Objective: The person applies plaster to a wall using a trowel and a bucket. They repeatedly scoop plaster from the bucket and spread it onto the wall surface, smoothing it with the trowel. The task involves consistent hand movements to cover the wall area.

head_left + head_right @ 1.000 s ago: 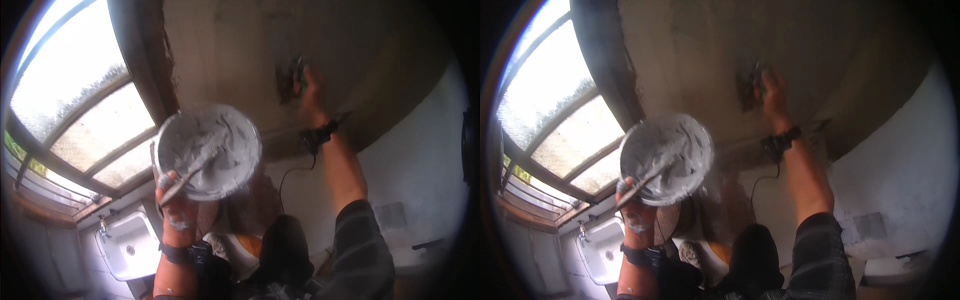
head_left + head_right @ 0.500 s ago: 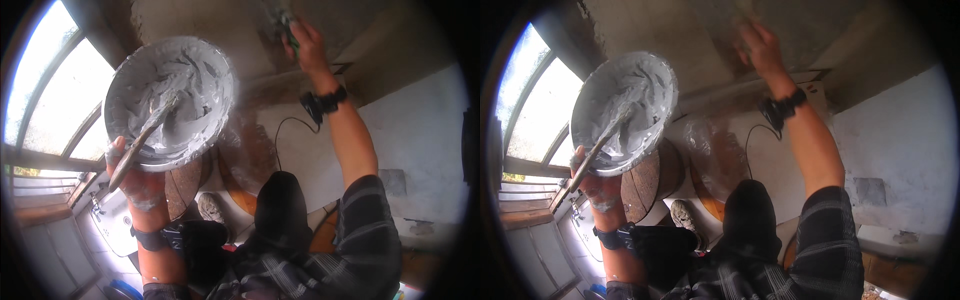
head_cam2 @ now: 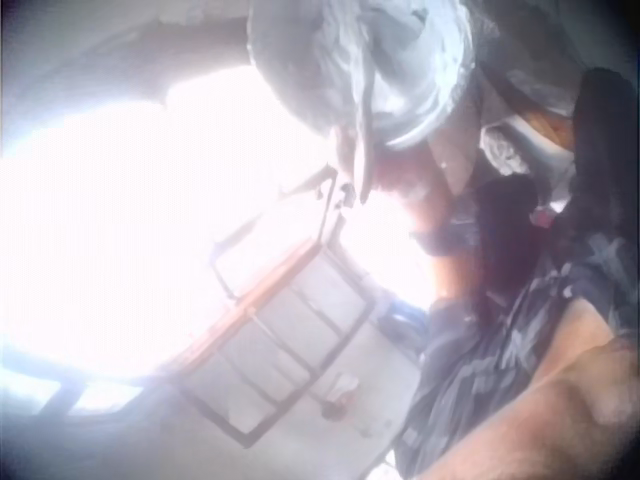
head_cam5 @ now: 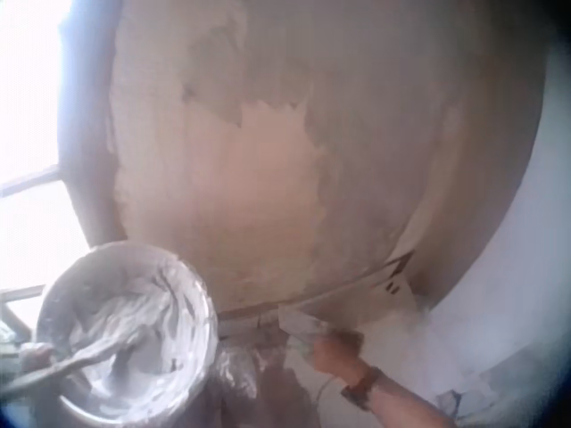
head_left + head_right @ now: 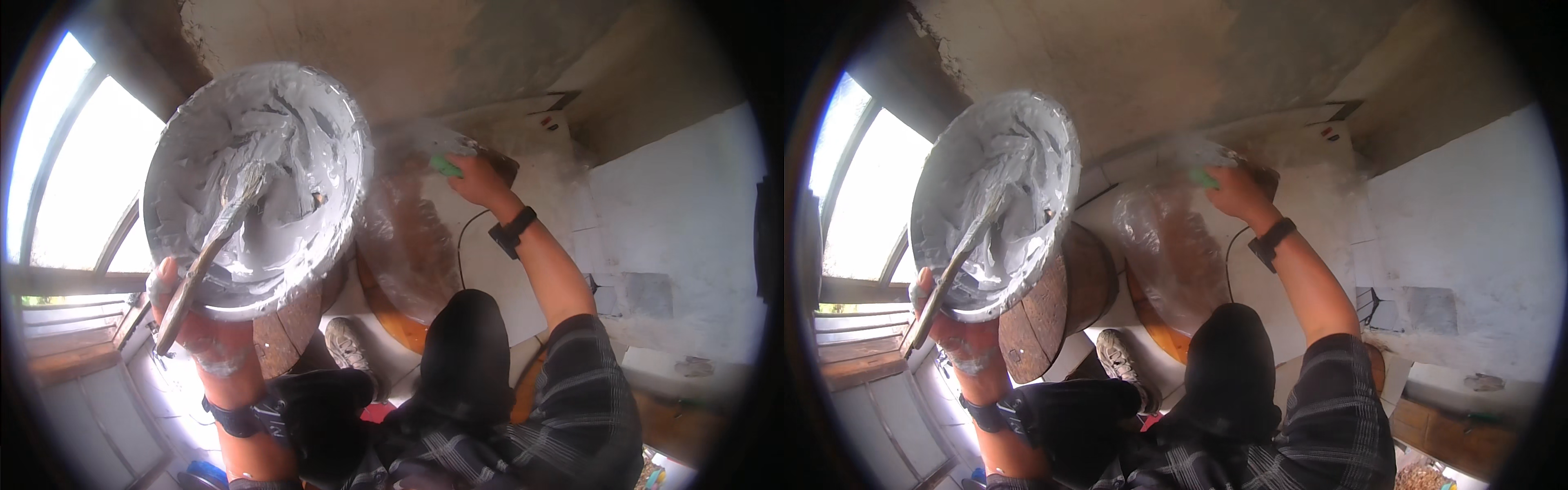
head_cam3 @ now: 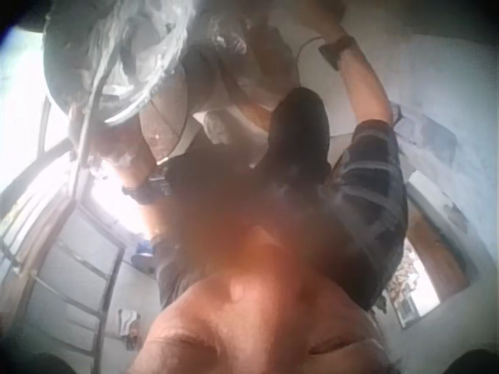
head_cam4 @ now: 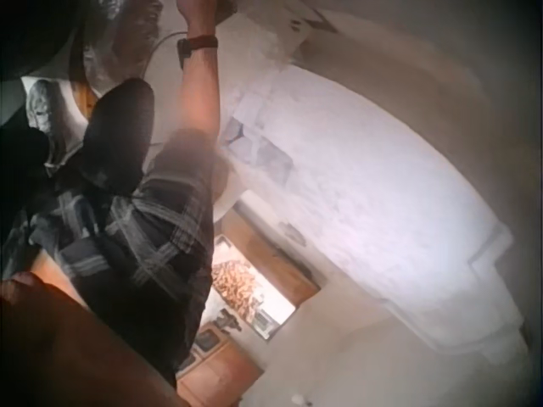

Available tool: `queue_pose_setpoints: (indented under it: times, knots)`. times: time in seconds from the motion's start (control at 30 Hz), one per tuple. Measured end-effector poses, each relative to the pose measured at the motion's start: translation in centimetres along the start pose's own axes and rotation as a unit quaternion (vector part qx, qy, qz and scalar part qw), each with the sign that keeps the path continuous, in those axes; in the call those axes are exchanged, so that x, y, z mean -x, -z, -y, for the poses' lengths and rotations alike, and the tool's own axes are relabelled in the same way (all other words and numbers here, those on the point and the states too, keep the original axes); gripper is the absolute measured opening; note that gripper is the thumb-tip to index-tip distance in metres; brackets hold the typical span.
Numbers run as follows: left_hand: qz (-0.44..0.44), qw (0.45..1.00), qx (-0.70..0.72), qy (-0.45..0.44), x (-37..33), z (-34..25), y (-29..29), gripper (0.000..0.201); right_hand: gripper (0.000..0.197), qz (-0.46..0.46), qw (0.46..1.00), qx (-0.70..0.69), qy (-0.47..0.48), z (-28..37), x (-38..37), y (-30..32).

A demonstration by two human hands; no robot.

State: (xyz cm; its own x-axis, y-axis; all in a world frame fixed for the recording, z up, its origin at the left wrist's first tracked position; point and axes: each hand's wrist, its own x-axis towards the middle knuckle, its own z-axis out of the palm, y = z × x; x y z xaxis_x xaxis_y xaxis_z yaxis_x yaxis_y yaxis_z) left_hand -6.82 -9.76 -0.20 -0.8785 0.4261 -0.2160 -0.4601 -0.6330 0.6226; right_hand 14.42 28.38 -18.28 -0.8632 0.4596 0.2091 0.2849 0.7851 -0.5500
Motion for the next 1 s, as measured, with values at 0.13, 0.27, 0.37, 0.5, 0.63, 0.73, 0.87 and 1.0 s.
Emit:
queue_pose_setpoints:
  times: [0.13, 0.27, 0.37, 0.5, 0.63, 0.73, 0.87, 1.0]
  knots:
    - [-0.005, 0.999, -0.030, -0.026, 0.0, -0.3, 1.3, 0.042, 0.031, 0.104, 0.968, 0.227, 0.004, -0.9, -1.5, -3.9]
    - [-0.038, 0.991, -0.081, -0.100, 0.7, 0.2, 0.5, 0.044, 0.025, 0.172, 0.943, 0.283, -0.024, -2.6, -2.2, -8.3]
    - [-0.038, 0.985, -0.118, -0.118, 0.7, 0.3, 0.8, 0.045, 0.027, 0.167, 0.937, 0.307, -0.008, -3.1, -1.4, -10.6]
    - [0.013, 0.999, -0.029, 0.002, 0.8, -0.9, 0.2, 0.045, 0.033, 0.148, 0.936, 0.317, 0.043, -2.6, 1.5, -12.7]
    - [-0.037, 0.999, -0.009, 0.025, 0.9, -0.8, -0.5, 0.046, 0.026, 0.125, 0.941, 0.305, 0.072, -1.7, 2.9, -12.6]
    - [-0.035, 0.999, -0.015, 0.029, 0.8, -0.9, -0.4, 0.046, 0.028, 0.075, 0.934, 0.328, 0.118, -2.2, 3.1, -12.7]
    - [-0.023, 0.999, -0.026, 0.020, 0.6, -1.3, 1.2, 0.047, 0.043, 0.085, 0.931, 0.346, 0.077, -2.6, 2.7, -13.0]
    - [-0.018, 1.000, -0.010, 0.019, 0.4, -1.1, 1.5, 0.048, 0.044, 0.133, 0.933, 0.330, 0.047, -2.0, 1.8, -12.7]
